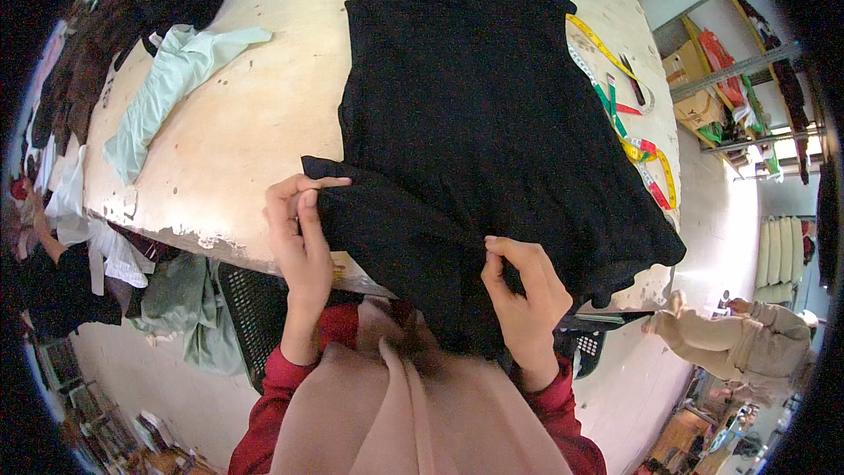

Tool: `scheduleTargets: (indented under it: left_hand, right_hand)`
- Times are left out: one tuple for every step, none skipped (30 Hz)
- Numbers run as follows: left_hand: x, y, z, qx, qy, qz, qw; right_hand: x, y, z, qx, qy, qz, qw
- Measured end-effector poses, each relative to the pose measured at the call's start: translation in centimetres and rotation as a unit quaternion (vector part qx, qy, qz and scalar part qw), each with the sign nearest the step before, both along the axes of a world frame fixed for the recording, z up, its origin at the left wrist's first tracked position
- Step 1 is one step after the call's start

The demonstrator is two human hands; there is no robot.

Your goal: The person lays a black sweater on a table, measures its width with a tape measure, then folds the bottom hem and secures it with tape. They mark the fold with a pen and repeat the process on the other side.

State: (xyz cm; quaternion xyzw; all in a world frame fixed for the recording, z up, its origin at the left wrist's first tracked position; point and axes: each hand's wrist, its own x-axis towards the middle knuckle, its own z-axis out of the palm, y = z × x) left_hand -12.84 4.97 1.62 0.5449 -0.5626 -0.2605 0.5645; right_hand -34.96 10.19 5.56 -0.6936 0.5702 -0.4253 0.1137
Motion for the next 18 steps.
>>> scheduleTargets:
  left_hand:
    - [0.5, -0.2, -0.6, -0.006, -0.052, 0.021, 0.998]
    - [0.6, -0.2, -0.7, -0.005, -0.045, 0.019, 0.999]
    - [0.7, -0.1, -0.8, -0.006, -0.040, 0.018, 0.999]
    - [0.7, -0.1, -0.8, -0.005, -0.034, 0.018, 0.999]
    - [0.6, -0.1, -0.8, -0.012, -0.016, 0.010, 1.000]
    - [0.5, -0.1, -0.8, -0.010, -0.012, 0.012, 1.000]
    - [0.5, -0.1, -0.6, -0.007, -0.009, 0.013, 1.000]
    - [0.5, 0.0, -0.5, -0.004, -0.005, 0.013, 1.000]
    - [0.2, -0.1, -0.5, -0.006, -0.078, 0.024, 0.997]
    - [0.4, -0.2, -0.5, -0.008, -0.150, 0.033, 0.988]
    - [0.5, -0.3, -0.5, -0.012, -0.222, 0.042, 0.974]
    - [0.2, -0.5, -0.9, 0.009, -0.251, 0.016, 0.968]
    - [-0.4, -1.0, -1.8, 0.028, -0.275, -0.016, 0.961]
    - [-1.1, -1.5, -2.8, 0.043, -0.297, -0.049, 0.952]
    - [-1.5, -2.0, -3.9, 0.085, -0.215, -0.065, 0.971]
    - [-1.4, -2.2, -4.6, 0.059, -0.209, -0.050, 0.975]
    - [-1.3, -2.2, -4.6, 0.067, -0.193, -0.064, 0.977]
    - [-1.0, -2.1, -4.5, 0.079, -0.183, -0.068, 0.978]
  right_hand:
    - [-0.2, -0.1, 0.2, -0.025, -0.001, 0.006, 1.000]
    - [-0.3, -0.1, 0.3, -0.026, -0.005, 0.004, 1.000]
    - [-0.4, -0.1, 0.4, -0.027, -0.009, 0.004, 1.000]
    - [-0.5, -0.1, 0.5, -0.028, -0.013, 0.004, 1.000]
    - [-0.5, 0.0, 0.7, -0.019, -0.025, -0.006, 0.999]
    - [-0.5, 0.1, 1.0, -0.010, -0.039, -0.014, 0.999]
    - [-0.6, 0.1, 1.1, -0.001, -0.054, -0.022, 0.998]
    - [-0.7, 0.1, 1.0, -0.003, -0.058, -0.029, 0.998]
    - [-1.1, -0.1, 1.1, -0.009, -0.055, -0.041, 0.998]
    - [-1.6, -0.4, 1.1, -0.014, -0.052, -0.054, 0.997]
    - [-2.1, -1.0, 0.7, -0.005, -0.055, -0.069, 0.996]
    - [-2.7, -1.8, -0.3, 0.018, -0.056, -0.095, 0.994]
    - [-3.8, -2.9, -1.5, 0.109, -0.088, -0.084, 0.987]
    - [-5.2, -3.6, -2.7, 0.195, -0.122, -0.075, 0.970]
    - [-7.2, -3.6, -4.2, 0.198, -0.096, -0.024, 0.975]
    - [-8.2, -4.0, -4.3, 0.203, -0.071, 0.032, 0.976]
    - [-9.5, -3.6, -3.4, 0.178, -0.091, 0.023, 0.980]
    - [-10.6, -3.7, -1.8, 0.142, -0.086, -0.008, 0.986]
